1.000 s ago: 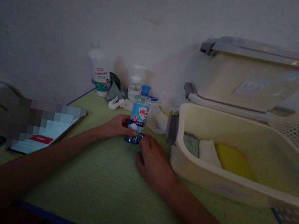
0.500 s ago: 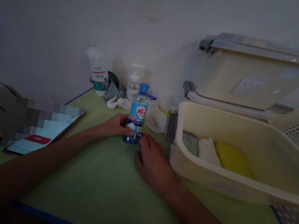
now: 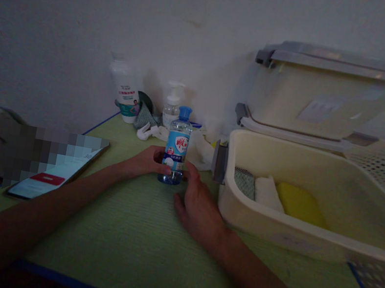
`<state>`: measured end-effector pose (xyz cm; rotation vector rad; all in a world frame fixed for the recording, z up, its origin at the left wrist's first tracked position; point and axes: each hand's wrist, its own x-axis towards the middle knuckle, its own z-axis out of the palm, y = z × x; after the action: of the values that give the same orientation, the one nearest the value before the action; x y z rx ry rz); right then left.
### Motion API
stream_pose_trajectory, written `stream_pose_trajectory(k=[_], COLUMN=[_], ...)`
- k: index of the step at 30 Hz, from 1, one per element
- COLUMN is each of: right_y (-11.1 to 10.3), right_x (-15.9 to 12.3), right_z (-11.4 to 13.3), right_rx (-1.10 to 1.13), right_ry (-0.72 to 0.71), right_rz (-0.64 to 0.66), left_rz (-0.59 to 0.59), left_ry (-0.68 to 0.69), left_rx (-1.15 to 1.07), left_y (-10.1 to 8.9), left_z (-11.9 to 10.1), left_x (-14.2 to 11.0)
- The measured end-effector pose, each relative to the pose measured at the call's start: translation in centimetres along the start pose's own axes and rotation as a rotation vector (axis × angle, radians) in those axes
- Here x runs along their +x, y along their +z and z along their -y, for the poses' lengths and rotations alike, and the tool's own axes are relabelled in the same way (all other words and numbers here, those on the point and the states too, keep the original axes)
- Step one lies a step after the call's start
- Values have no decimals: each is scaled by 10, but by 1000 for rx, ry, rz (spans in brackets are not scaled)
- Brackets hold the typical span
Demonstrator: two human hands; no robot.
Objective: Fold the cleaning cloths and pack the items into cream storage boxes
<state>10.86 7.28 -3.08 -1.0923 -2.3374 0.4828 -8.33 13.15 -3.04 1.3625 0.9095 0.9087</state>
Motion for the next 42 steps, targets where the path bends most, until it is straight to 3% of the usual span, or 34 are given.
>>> stream_pose_trajectory(k=[11, 42], right_y=[3, 4], right_x=[0, 0], right_z=[-7, -8], right_rx=[-123, -125], right_ry=[-117, -118], right_rz=[43, 44], left_rz=[10, -37], left_ry=[3, 117], left_rx=[-6, -92], left_y=[0, -2], left_z=[-1, 6], left_x=[0, 2])
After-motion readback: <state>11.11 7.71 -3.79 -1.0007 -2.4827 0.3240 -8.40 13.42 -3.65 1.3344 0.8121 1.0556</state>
